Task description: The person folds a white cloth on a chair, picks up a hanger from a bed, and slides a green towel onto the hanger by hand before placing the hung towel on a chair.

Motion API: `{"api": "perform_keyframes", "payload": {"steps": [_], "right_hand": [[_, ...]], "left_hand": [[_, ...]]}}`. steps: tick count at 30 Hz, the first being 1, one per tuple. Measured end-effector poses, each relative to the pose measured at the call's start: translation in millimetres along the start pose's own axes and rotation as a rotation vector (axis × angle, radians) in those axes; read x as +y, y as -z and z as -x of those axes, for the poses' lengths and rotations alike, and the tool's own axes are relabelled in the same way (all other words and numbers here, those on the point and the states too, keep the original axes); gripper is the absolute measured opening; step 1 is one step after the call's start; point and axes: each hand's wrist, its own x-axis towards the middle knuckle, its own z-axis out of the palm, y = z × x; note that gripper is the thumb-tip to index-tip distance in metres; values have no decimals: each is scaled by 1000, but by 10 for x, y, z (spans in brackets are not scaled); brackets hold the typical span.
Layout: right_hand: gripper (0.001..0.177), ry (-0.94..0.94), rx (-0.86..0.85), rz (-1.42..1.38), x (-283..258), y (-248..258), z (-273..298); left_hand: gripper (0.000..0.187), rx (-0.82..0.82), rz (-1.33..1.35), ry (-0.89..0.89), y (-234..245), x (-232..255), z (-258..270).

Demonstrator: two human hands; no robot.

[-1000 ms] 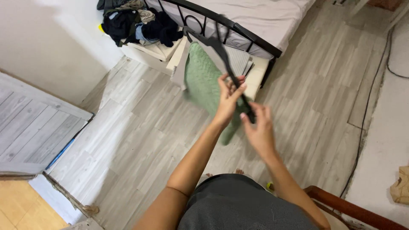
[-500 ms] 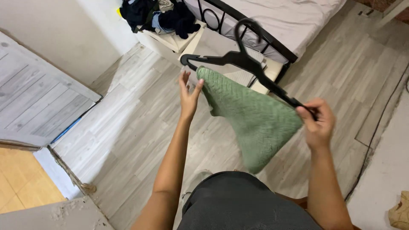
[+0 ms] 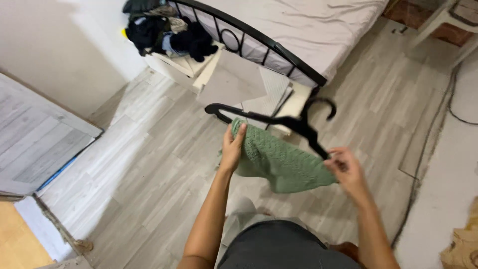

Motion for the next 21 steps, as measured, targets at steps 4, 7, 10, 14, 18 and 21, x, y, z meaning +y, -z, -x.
{"api": "perform_keyframes", "payload": {"steps": [4, 7, 10, 14, 18, 21], "right_hand": [[26, -98, 137, 343, 68, -305, 190], [31, 42, 131, 285, 13, -579, 250], [34, -78, 180, 255, 4, -824, 272], [35, -1, 198, 286, -103, -859, 58], [34, -41, 126, 335, -290, -1041, -286], [34, -3, 22, 271, -423, -1384, -639]], "left_hand": [[46, 92, 158, 92, -117, 65, 72], [43, -27, 178, 116, -38, 97, 140], [39, -56, 117, 141, 178, 0, 174], [30, -97, -147, 33, 817, 76, 15], [34, -82, 44, 23, 1305, 159, -105], [39, -102, 126, -45, 1542, 371, -120]]}}
